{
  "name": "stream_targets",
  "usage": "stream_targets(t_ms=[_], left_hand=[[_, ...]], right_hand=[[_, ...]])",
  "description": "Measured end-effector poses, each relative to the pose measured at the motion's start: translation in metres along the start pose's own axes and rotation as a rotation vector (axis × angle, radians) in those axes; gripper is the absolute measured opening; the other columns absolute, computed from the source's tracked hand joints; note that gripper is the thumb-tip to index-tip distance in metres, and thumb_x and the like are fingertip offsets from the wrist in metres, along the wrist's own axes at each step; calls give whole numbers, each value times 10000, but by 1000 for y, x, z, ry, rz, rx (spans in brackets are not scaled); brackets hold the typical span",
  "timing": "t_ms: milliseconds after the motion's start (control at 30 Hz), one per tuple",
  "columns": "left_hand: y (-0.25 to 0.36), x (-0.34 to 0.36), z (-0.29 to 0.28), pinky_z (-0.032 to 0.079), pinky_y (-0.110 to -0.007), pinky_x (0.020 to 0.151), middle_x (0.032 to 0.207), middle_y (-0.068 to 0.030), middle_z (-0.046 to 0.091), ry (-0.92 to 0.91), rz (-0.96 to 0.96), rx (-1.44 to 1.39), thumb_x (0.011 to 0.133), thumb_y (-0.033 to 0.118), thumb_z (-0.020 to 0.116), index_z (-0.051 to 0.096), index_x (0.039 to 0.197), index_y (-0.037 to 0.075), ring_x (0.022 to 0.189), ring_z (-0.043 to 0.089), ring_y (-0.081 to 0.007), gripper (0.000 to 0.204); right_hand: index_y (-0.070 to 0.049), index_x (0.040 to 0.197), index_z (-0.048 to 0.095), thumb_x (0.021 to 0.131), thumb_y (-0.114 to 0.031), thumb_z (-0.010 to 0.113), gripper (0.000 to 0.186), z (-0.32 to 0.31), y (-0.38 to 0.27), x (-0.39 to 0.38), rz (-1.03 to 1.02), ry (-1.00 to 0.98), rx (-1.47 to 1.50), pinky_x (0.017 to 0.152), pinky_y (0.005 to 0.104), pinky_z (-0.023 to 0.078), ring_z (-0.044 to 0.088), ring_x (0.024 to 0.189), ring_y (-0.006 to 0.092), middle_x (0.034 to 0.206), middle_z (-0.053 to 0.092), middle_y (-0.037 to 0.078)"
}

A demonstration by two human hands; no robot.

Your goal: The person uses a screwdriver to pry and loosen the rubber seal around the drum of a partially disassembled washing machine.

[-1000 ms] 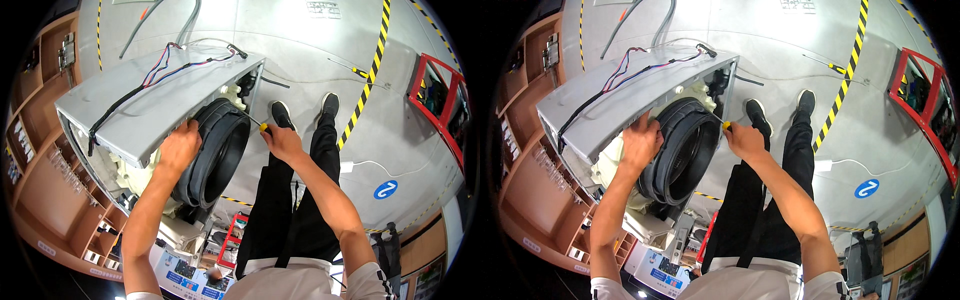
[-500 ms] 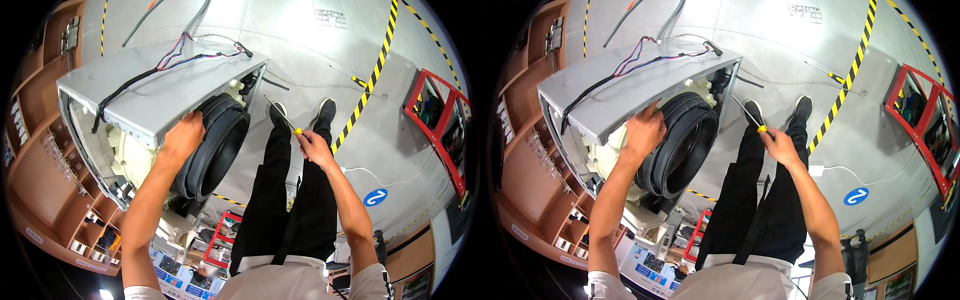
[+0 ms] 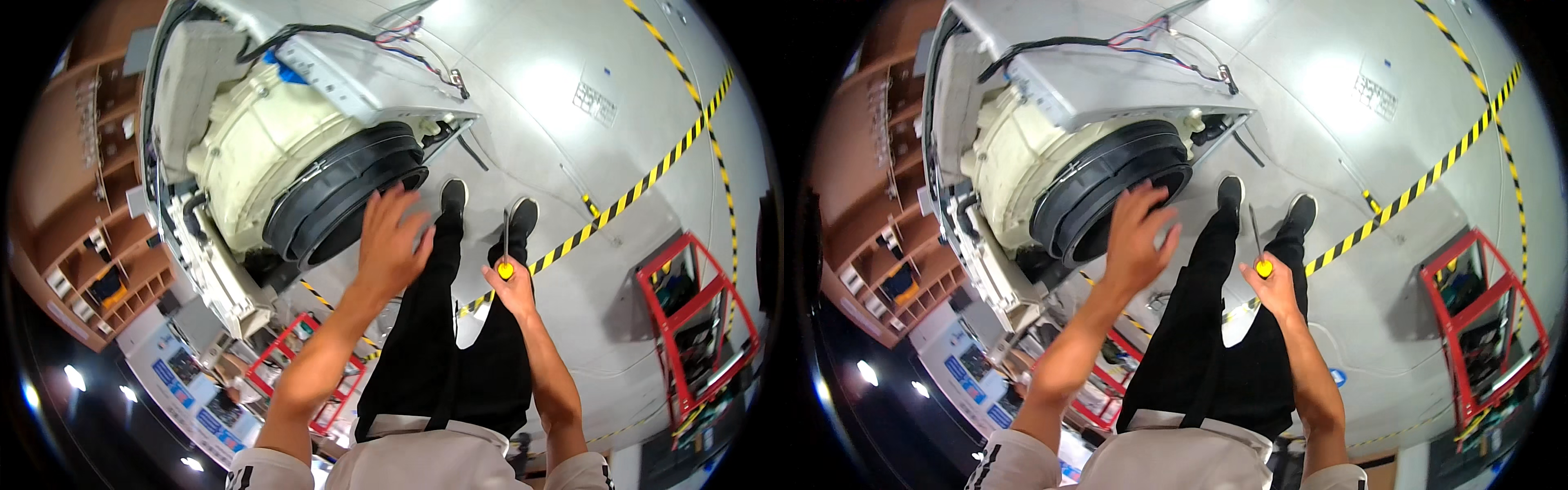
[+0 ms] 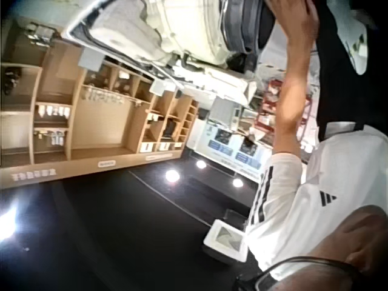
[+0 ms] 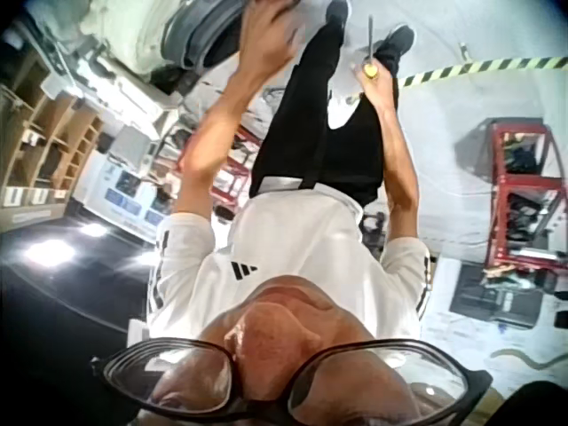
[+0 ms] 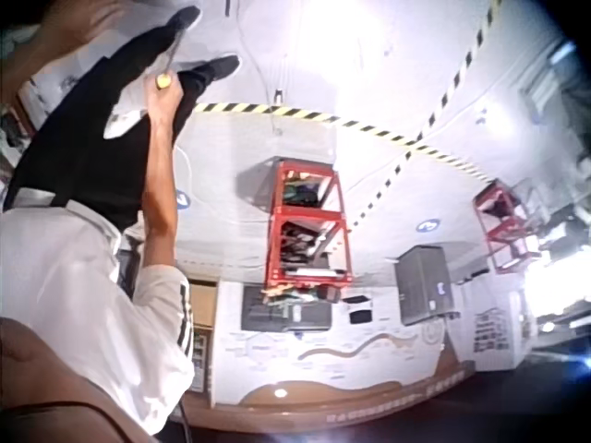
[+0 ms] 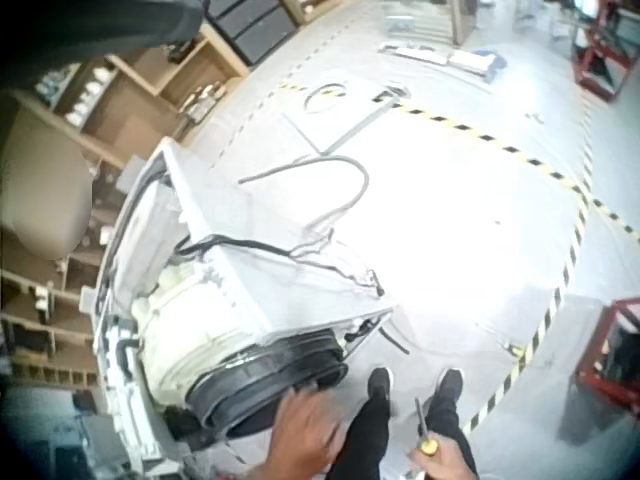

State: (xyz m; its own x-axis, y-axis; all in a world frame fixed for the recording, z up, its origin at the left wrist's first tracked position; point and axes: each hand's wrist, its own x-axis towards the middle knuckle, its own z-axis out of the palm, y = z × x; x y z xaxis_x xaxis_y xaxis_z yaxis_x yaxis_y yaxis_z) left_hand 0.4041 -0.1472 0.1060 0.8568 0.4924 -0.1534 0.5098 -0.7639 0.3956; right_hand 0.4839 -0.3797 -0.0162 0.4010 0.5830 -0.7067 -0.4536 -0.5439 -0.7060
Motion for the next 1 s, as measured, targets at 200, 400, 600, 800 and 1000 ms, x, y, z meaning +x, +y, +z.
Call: stream_targets(t_ms=[200, 400, 600, 800, 1000], left_hand=[[15, -111, 9, 456, -362, 939, 1134, -146, 628, 194, -468, -334, 823, 32, 661, 651, 1052, 18, 1096, 586, -328, 230], [-44, -224, 66, 455, -321, 948, 1143, -103, 651, 474, -1096, -749, 926, 90, 589, 620, 1148, 10, 1060, 612, -197, 238], [-122, -240, 101, 444, -333, 962, 1183, -76, 630, 816, -1292, -1040, 981, 210, 535, 554, 1238, 37, 1114, 581, -168, 311], [-186, -214, 122, 440, -363, 967, 1164, -66, 615, 1065, -1336, -1250, 989, 227, 515, 530, 1206, 46, 1121, 568, -171, 282], [-179, -206, 116, 471, -359, 931, 1267, -77, 532, 1114, -1417, -1267, 997, 210, 509, 495, 1304, 55, 1119, 557, -179, 344]], right_hand=[[1, 671, 586, 807, -138, 735, 245, -14, -55, 23, -535, -12, -431, 529, 383, 411, 522, 565, 312, 632, 547, 134], [-29, 973, 680, 823, -52, 675, 152, 48, -120, 61, -756, -118, -564, 737, 362, 511, 648, 832, 333, 915, 668, 147], [-10, 1114, 650, 862, -27, 636, 254, 109, -173, 103, -888, 21, -676, 846, 333, 499, 650, 949, 330, 1071, 664, 186], [-17, 1143, 643, 803, 11, 634, 341, 143, -173, 132, -1038, 10, -795, 908, 358, 486, 619, 1033, 353, 1132, 641, 180], [-26, 1109, 654, 894, -46, 620, 219, 148, -171, 134, -899, 79, -800, 847, 293, 484, 640, 950, 206, 1037, 669, 131]])
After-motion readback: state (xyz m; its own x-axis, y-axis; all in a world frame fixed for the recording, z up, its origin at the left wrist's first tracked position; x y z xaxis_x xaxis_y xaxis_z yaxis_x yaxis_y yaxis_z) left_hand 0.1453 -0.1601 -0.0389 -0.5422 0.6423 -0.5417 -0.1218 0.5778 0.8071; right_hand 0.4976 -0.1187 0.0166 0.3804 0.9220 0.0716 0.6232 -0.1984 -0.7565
